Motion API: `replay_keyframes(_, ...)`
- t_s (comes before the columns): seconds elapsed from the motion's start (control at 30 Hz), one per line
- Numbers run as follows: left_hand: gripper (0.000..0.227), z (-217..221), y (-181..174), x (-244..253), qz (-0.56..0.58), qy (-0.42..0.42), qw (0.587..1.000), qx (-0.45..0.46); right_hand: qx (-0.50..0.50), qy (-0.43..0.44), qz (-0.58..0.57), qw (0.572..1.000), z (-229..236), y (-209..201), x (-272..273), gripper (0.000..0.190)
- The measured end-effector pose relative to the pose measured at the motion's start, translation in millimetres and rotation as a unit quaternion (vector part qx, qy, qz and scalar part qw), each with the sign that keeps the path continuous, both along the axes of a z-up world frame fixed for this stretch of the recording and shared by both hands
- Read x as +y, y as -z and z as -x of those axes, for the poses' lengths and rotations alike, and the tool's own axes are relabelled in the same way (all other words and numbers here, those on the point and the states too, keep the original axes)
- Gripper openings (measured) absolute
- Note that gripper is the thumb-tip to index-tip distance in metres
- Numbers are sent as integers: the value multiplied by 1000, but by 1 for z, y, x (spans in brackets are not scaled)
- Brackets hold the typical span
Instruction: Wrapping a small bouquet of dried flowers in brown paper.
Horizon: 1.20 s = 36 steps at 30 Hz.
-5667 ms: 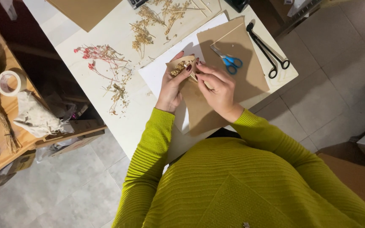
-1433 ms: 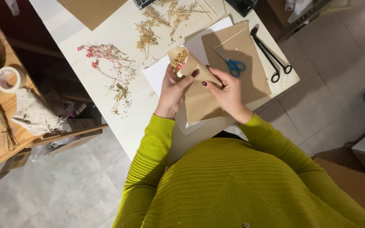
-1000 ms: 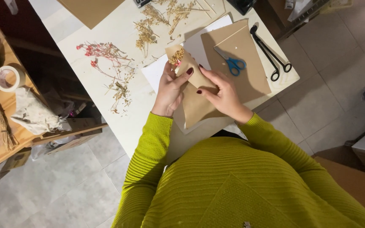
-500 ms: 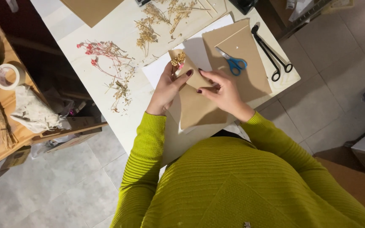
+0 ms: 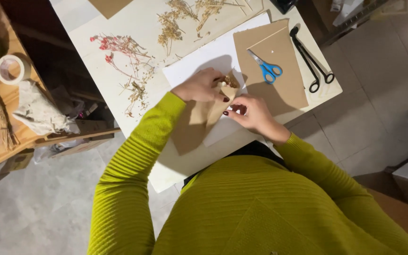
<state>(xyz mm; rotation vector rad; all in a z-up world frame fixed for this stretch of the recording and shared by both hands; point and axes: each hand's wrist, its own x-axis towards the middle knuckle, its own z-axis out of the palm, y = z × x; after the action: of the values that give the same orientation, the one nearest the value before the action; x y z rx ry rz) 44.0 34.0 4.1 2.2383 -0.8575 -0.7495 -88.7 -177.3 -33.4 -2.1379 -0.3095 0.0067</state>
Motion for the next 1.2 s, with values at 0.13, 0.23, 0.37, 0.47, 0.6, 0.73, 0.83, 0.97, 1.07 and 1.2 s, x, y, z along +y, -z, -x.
replay_keyframes(0.13,72,-8,-31,4,-38,17,999,-17,6,-53,48,997,-19,-36,-11,25)
replay_keyframes(0.23,76,-4,-37,14,9,16,999,48,48,-65,142,987,-37,-58,-27,30)
replay_keyframes(0.37,96,10,-42,33,7,-43,996,-76,-158,-224,133,952,-91,-60,-46,66)
replay_keyframes(0.47,86,54,-82,38,60,-148,981,-113,-203,-373,143,894,-123,-62,-44,80)
replay_keyframes(0.6,76,141,-100,27,55,-330,940,-70,-210,-493,157,829,-141,-65,-31,85)
replay_keyframes(0.73,86,191,-59,-14,103,-354,917,-150,-202,-539,155,803,-153,-75,-20,80)
replay_keyframes(0.83,81,199,-32,-41,107,-429,874,-202,-184,-546,166,800,-154,-75,-19,76)
replay_keyframes(0.97,49,190,-4,-43,95,-493,830,-242,-197,-564,155,787,-168,-66,-10,59)
replay_keyframes(1.07,30,186,11,-40,105,-512,816,-248,-157,-575,133,792,-177,-58,-6,45)
replay_keyframes(1.2,16,177,27,-33,116,-535,797,-255,-82,-563,94,817,-192,-44,1,31)
